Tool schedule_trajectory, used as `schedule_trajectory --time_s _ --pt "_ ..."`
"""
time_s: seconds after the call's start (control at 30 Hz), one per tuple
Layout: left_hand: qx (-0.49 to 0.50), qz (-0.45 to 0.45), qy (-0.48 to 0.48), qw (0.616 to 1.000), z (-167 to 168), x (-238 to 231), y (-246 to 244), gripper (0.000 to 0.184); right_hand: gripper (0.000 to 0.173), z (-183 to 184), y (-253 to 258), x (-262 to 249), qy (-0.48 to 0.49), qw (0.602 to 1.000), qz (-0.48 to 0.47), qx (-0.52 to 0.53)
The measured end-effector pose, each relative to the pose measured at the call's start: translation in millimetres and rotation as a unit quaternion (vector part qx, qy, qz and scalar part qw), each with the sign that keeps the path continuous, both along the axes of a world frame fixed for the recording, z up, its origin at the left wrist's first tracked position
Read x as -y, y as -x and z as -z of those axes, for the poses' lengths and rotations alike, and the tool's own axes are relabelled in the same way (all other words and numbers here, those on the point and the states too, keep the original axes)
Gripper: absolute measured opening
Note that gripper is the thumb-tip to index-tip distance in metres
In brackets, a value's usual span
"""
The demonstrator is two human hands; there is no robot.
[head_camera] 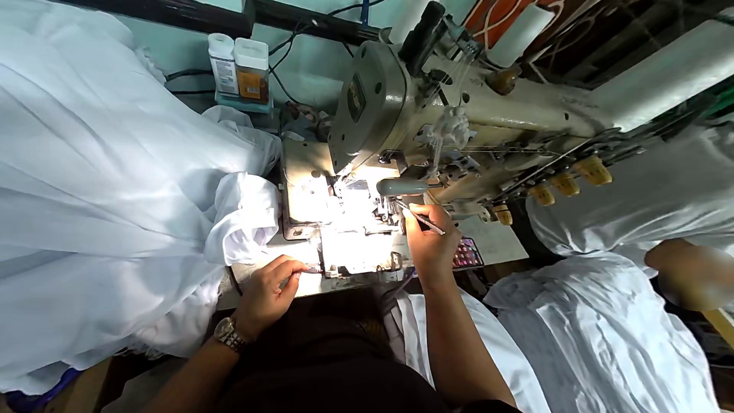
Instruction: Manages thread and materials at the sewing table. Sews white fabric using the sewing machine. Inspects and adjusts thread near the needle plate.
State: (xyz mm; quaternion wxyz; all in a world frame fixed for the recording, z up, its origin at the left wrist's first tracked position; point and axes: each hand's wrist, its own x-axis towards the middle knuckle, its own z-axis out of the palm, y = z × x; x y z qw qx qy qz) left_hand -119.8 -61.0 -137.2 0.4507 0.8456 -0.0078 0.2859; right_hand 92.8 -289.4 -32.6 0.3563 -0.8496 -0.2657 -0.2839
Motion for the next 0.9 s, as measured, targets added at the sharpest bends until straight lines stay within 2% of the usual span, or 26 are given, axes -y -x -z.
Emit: schedule_trajectory --time_s 0.73,0.9 --pt "-0.003 0.008 -0.004 1.0 1.4 -0.2 -0.2 0.024 0.007 3.9 -3.8 -4.5 -0.017 1.0 0.022 -0.009" --pt "0.001 0.007 -0.005 1.0 1.0 0.0 -0.5 0.024 0.003 9.8 -1.8 -3.6 -0.022 0.999 0.008 0.042"
